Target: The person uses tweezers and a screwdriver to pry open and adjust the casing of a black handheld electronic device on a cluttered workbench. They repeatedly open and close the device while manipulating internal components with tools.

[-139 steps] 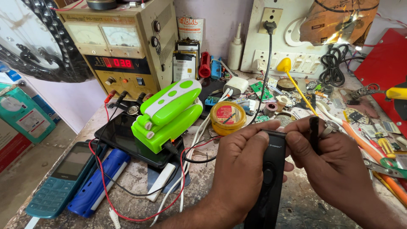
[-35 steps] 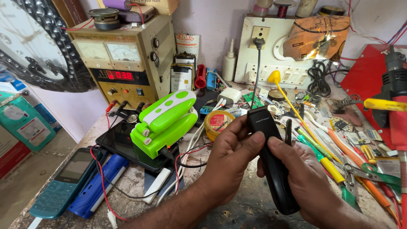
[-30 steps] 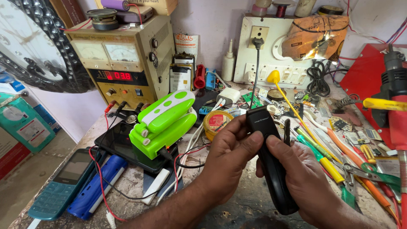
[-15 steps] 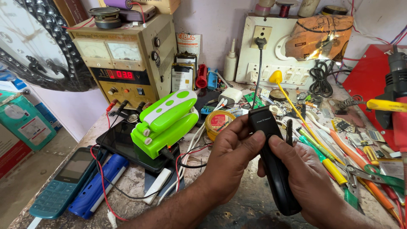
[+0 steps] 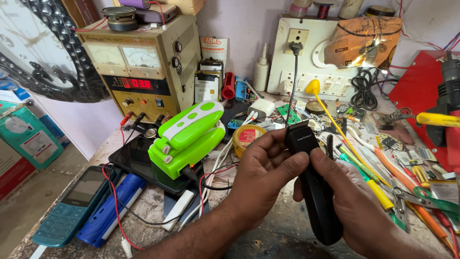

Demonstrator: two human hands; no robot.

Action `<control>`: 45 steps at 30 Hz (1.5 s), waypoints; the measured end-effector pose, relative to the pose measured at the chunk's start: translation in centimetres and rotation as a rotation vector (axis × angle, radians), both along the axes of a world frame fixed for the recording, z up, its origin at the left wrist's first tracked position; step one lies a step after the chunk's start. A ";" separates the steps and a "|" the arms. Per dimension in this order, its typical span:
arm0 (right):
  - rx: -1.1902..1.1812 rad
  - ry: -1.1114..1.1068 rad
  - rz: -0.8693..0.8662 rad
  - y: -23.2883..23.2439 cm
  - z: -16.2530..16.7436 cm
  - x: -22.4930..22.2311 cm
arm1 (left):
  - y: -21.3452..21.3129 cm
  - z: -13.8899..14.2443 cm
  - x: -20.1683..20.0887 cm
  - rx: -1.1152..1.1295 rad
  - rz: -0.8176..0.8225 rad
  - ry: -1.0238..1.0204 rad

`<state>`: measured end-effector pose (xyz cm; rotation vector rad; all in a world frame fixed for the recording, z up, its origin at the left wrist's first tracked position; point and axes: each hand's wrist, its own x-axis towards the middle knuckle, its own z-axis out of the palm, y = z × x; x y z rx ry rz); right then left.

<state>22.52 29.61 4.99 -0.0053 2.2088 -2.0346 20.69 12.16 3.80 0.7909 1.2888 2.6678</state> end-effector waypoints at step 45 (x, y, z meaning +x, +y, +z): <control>-0.223 0.138 0.329 1.8 -1.8 -1.4 | -1.1 -0.8 -0.3 -0.151 -0.152 0.074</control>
